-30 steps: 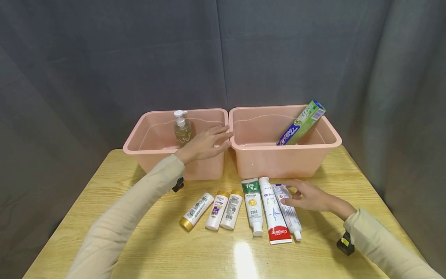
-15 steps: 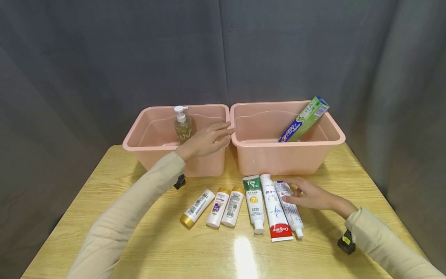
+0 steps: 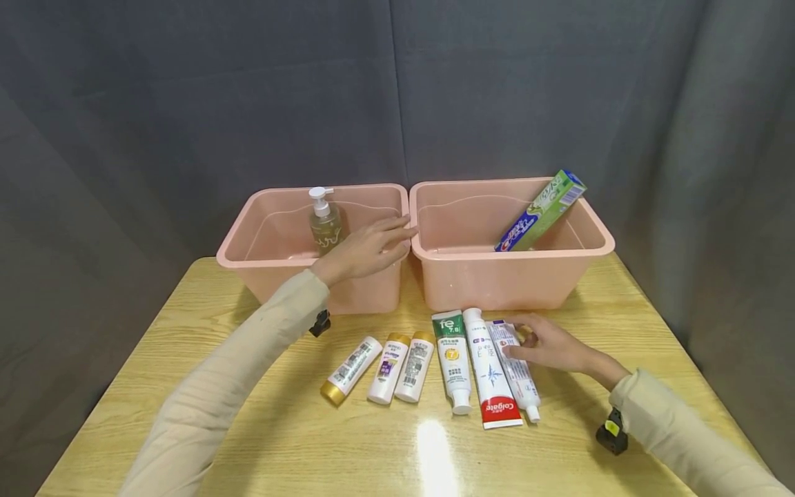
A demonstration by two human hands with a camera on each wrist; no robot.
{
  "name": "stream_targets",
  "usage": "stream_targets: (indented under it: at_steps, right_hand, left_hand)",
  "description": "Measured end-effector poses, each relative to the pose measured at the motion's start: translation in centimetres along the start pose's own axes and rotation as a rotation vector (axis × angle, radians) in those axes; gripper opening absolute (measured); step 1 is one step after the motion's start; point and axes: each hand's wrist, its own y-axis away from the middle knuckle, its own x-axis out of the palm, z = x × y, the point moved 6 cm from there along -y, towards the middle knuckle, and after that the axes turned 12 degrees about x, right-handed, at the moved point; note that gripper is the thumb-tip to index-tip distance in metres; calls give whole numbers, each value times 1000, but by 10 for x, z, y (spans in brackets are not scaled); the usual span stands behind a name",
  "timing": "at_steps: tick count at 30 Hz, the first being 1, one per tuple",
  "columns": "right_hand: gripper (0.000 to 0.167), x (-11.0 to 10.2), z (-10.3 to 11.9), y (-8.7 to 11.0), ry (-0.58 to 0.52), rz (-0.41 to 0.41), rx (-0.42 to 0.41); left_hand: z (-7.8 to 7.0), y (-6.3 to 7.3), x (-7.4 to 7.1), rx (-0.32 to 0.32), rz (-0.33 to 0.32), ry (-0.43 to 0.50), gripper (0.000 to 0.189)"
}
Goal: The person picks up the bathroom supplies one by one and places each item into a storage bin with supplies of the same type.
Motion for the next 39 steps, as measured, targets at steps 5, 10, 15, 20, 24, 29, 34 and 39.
stream_targets:
  at_steps: [5, 10, 15, 20, 24, 29, 34, 39]
  right_hand:
    - [49, 2, -5, -3, 1, -35, 33]
    - [41, 2, -3, -4, -20, -60, 54]
    - [40, 3, -3, -4, -32, -71, 81]
    - [47, 5, -5, -7, -39, -44, 113]
    - [50, 6, -4, -8, -28, -33, 106]
    - [54, 7, -1, -10, -19, -22, 91]
    - [41, 7, -1, -11, -29, -9, 99]
    - [35, 8, -3, -13, -41, 21, 143]
  left_hand:
    - [0, 0, -1, 11, -14, -5, 48]
    - [-1, 0, -1, 8, -16, -4, 47]
    - [0, 0, -1, 1, -10, -8, 48]
    - [-1, 0, -1, 0, -11, -13, 48]
    - [-1, 0, -1, 2, -13, -12, 48]
    - [0, 0, -1, -4, -12, -11, 49]
    - [1, 0, -1, -11, -12, 3, 49]
    - [1, 0, -1, -10, -20, 7, 49]
